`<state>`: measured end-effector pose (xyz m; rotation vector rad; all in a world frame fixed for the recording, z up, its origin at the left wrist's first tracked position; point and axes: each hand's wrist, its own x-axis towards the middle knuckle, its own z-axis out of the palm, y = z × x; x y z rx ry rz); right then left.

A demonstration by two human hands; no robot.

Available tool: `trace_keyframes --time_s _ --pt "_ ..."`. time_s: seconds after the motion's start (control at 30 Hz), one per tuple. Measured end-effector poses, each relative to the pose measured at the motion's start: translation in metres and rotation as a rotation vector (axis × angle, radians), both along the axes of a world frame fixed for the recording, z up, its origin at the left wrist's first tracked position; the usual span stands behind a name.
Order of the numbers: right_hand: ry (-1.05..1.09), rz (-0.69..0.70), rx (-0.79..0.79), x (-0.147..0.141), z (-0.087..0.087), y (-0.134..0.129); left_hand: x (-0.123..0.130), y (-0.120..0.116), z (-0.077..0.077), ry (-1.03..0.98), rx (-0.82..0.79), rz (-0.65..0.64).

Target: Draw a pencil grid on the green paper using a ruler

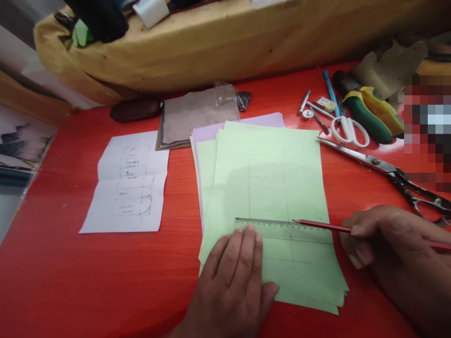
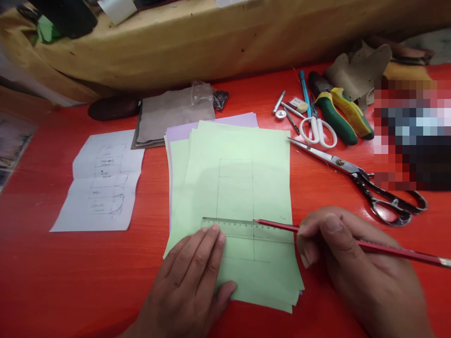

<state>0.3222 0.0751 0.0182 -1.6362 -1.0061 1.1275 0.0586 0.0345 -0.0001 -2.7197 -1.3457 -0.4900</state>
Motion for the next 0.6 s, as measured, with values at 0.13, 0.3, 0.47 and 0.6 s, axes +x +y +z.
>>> trace_keyframes --time_s 0.13,0.3,0.47,0.6 --pt "0.011 0.062 0.007 0.0023 0.0002 -0.0002 -0.0002 -0.0005 -0.0002 0.005 -0.006 -0.001" --pt "-0.001 0.061 -0.003 -0.0005 0.0031 0.0034 0.0007 0.0006 0.0008 0.003 -0.004 0.001" --pt "0.001 0.049 -0.007 0.001 0.0007 0.003 0.0011 0.0007 0.0008 0.005 0.008 -0.003" --pt "0.002 0.071 0.0 0.0028 0.0002 0.0016 0.0004 0.0007 0.0005 0.01 0.009 -0.007"
